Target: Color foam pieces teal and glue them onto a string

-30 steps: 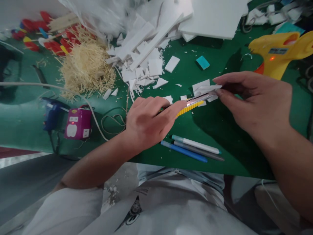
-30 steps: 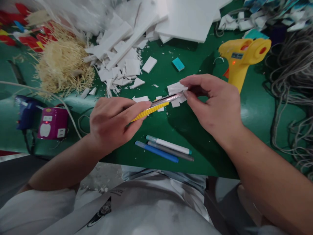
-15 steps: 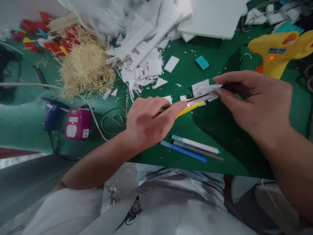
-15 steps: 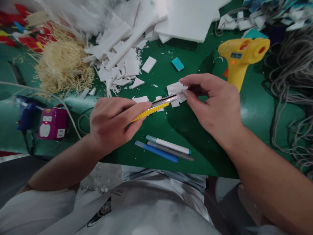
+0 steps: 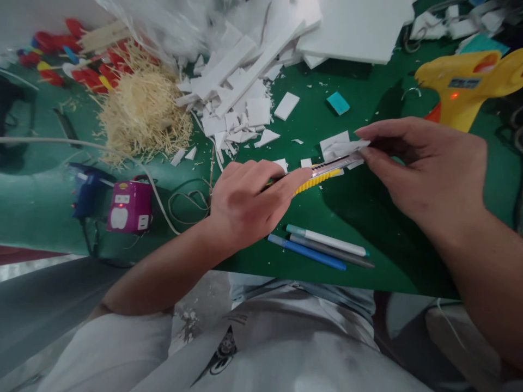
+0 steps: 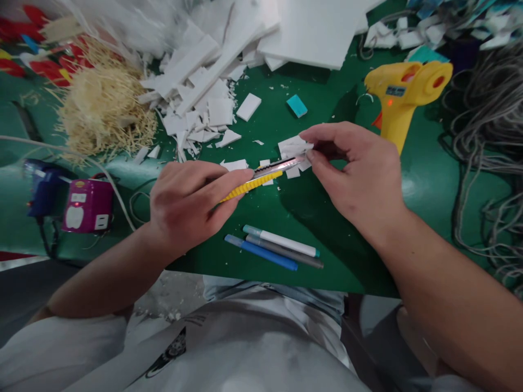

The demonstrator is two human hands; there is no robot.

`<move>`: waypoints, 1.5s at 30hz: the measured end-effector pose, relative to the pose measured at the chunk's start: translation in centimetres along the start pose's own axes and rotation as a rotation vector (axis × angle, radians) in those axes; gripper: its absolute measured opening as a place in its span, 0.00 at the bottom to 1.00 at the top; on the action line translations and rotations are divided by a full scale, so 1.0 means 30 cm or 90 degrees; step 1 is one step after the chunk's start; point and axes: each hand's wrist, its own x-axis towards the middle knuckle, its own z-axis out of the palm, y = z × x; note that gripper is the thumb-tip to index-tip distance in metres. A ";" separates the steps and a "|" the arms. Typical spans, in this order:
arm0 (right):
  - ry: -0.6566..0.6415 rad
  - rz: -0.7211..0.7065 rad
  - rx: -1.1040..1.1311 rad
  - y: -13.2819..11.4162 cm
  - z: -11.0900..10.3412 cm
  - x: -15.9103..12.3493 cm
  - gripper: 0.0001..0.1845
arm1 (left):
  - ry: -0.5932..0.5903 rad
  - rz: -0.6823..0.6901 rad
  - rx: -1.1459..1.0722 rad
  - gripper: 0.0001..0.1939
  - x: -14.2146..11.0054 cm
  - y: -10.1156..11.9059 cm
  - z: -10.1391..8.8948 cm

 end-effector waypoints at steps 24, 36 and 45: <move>0.014 0.016 -0.021 0.006 0.002 -0.004 0.11 | 0.012 -0.013 -0.110 0.16 -0.008 0.006 0.003; 0.013 0.017 -0.027 -0.001 0.002 -0.003 0.09 | -0.025 -0.020 -0.051 0.15 -0.004 0.006 0.003; 0.019 -0.012 -0.032 -0.008 0.007 -0.004 0.09 | -0.038 -0.034 -0.041 0.13 0.001 0.016 -0.006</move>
